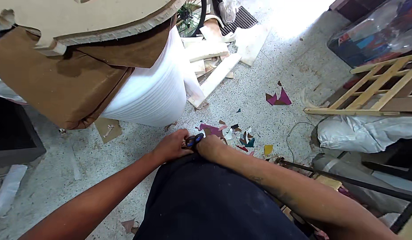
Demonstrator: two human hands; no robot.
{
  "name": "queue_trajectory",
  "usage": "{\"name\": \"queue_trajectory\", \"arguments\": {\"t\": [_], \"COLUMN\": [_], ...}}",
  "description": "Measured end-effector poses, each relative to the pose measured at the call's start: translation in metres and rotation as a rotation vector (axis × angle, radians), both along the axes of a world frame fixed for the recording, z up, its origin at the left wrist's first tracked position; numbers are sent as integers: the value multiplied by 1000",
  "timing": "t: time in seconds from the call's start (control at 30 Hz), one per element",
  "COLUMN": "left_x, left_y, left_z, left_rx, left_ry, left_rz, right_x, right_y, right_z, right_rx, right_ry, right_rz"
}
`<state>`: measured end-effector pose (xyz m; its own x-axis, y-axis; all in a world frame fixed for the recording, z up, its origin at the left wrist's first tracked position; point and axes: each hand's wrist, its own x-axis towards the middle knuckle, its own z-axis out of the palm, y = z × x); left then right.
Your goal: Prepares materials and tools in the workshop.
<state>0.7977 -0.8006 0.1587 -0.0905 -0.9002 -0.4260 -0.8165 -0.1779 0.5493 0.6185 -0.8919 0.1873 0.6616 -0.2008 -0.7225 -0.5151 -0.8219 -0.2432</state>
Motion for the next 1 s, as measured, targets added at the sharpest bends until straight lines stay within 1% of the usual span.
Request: {"name": "queue_trajectory", "arguments": {"t": [0.03, 0.07, 0.13, 0.2, 0.37, 0.47, 0.6, 0.7, 0.8, 0.9, 1.0], "left_x": [1, 3, 5, 12, 19, 18, 15, 12, 9, 4, 0], "left_y": [-9, -18, -30, -36, -44, -44, -38, -35, -31, -27, -24], "left_z": [3, 5, 11, 20, 40, 37, 31, 33, 33, 33, 35], "left_rx": [107, 163, 135, 86, 88, 104, 135, 111, 112, 109, 73], "left_ry": [-51, -86, -134, -153, -138, -138, -121, -106, -81, -50, -53], "left_rz": [-12, -55, -160, -206, -155, -121, -71, -46, -23, 3, -11], "right_x": [4, 6, 10, 11, -4, -12, -36, -56, -84, -115, -142], "right_y": [0, 0, 0, 1, -3, -9, -16, -21, -25, -28, -28], "right_z": [-3, -5, -4, 4, 34, 49, 58, 57, 53, 57, 61], "right_rx": [-8, -15, -20, -30, -55, -66, -73, -73, -76, -35, 12], "right_ry": [8, 17, 37, 14, -76, -109, -211, -231, -297, -316, -315], "right_rz": [-12, -11, 16, 35, 31, 34, 29, -26, -128, -257, -339]}}
